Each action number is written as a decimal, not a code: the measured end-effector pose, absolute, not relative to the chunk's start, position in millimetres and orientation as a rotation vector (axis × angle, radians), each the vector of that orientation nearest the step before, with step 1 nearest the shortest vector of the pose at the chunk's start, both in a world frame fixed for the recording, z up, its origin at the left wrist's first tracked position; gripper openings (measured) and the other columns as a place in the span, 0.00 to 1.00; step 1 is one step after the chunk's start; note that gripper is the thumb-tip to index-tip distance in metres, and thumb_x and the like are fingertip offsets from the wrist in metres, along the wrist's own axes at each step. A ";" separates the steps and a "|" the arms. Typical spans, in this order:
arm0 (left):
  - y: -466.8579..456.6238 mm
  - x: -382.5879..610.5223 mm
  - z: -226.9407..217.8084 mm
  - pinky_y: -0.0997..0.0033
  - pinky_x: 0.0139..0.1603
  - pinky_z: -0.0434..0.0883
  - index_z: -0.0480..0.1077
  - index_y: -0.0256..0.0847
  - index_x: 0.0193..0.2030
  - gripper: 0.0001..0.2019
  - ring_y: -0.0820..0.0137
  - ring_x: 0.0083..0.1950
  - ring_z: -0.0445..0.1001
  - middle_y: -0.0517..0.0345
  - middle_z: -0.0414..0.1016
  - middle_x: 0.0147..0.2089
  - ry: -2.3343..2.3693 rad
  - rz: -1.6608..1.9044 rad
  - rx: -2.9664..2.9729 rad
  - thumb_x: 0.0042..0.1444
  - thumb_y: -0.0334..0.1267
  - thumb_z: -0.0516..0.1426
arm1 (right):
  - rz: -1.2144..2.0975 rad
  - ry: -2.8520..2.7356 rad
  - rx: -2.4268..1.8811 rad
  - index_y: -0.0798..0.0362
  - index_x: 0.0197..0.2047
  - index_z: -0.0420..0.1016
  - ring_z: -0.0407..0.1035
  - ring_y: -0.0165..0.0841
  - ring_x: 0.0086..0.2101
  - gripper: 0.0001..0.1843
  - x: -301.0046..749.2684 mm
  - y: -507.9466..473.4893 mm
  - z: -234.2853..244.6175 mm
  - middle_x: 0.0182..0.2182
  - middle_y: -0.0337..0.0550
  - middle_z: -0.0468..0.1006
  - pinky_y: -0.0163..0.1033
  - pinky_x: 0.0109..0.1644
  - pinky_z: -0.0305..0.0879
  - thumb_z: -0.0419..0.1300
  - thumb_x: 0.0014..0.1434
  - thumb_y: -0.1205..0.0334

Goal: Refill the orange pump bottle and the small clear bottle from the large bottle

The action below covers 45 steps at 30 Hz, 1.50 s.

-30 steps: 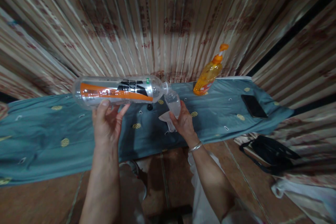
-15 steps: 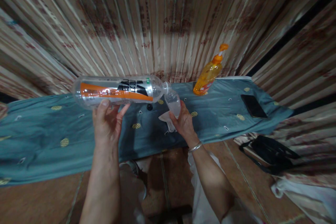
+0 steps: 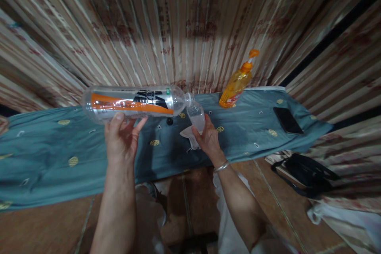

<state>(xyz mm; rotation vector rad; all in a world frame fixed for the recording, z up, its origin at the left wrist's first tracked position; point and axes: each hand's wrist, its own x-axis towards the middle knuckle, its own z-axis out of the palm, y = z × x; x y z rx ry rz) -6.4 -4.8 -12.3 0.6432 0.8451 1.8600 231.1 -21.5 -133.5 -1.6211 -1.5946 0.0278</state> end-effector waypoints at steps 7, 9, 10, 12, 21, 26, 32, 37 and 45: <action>-5.8 -4.7 -9.8 0.57 0.41 0.85 0.76 0.42 0.36 0.26 0.66 0.37 0.80 0.63 0.80 0.33 0.835 1.869 0.626 0.28 0.42 0.78 | 0.037 -1.605 -1.622 0.66 0.70 0.59 0.77 0.54 0.55 0.36 231.5 -21.3 -135.0 0.58 0.70 0.77 0.61 0.60 0.74 0.57 0.69 0.49; -5.6 -4.9 -10.2 0.57 0.41 0.85 0.76 0.42 0.36 0.26 0.66 0.37 0.80 0.63 0.80 0.33 0.832 1.862 0.633 0.28 0.42 0.78 | 0.041 -1.598 -1.624 0.66 0.70 0.60 0.77 0.53 0.55 0.35 231.3 -21.3 -135.1 0.58 0.70 0.77 0.60 0.61 0.74 0.56 0.69 0.49; -5.5 -5.0 -10.4 0.57 0.41 0.85 0.76 0.42 0.36 0.26 0.66 0.37 0.80 0.63 0.80 0.33 0.834 1.860 0.636 0.28 0.42 0.78 | 0.042 -1.596 -1.627 0.66 0.69 0.60 0.77 0.53 0.54 0.35 231.3 -21.3 -135.0 0.58 0.70 0.77 0.60 0.61 0.74 0.56 0.69 0.49; -5.4 -4.8 -10.1 0.57 0.41 0.85 0.77 0.42 0.36 0.26 0.66 0.37 0.80 0.63 0.80 0.33 0.841 1.858 0.634 0.28 0.42 0.78 | 0.039 -1.597 -1.626 0.67 0.69 0.61 0.77 0.53 0.55 0.35 231.1 -21.4 -135.0 0.58 0.71 0.77 0.59 0.61 0.74 0.56 0.69 0.49; -6.5 -4.4 -7.4 0.56 0.41 0.85 0.76 0.42 0.35 0.27 0.66 0.37 0.79 0.64 0.80 0.34 0.843 1.850 0.618 0.25 0.41 0.79 | 0.040 -1.580 -1.623 0.65 0.69 0.61 0.78 0.52 0.54 0.35 230.5 -21.6 -134.0 0.57 0.69 0.78 0.59 0.62 0.74 0.55 0.70 0.47; -6.5 -5.4 -10.0 0.56 0.44 0.84 0.76 0.42 0.36 0.24 0.65 0.40 0.80 0.60 0.82 0.38 0.844 1.846 0.684 0.31 0.42 0.77 | 0.060 -1.577 -1.626 0.66 0.68 0.61 0.77 0.53 0.54 0.34 230.1 -21.5 -132.8 0.57 0.70 0.78 0.60 0.61 0.74 0.55 0.69 0.48; -6.8 -5.6 -11.6 0.55 0.47 0.83 0.76 0.43 0.38 0.23 0.64 0.40 0.80 0.61 0.81 0.36 0.861 1.846 0.710 0.35 0.43 0.76 | 0.055 -1.570 -1.620 0.65 0.68 0.61 0.78 0.52 0.53 0.34 230.1 -21.9 -133.2 0.56 0.69 0.79 0.58 0.59 0.76 0.56 0.69 0.48; -6.7 -5.1 -11.1 0.57 0.46 0.83 0.75 0.43 0.36 0.23 0.66 0.39 0.80 0.60 0.82 0.38 0.853 1.850 0.698 0.33 0.43 0.76 | 0.032 -1.580 -1.621 0.65 0.69 0.61 0.78 0.52 0.53 0.35 230.4 -21.7 -134.5 0.56 0.68 0.79 0.58 0.60 0.75 0.55 0.70 0.47; -7.5 -4.0 -9.0 0.57 0.44 0.84 0.76 0.42 0.36 0.24 0.67 0.38 0.79 0.63 0.80 0.34 0.834 1.847 0.662 0.30 0.42 0.77 | 0.010 -1.592 -1.616 0.66 0.69 0.61 0.78 0.52 0.54 0.35 230.9 -21.2 -135.2 0.57 0.69 0.78 0.58 0.60 0.76 0.55 0.70 0.47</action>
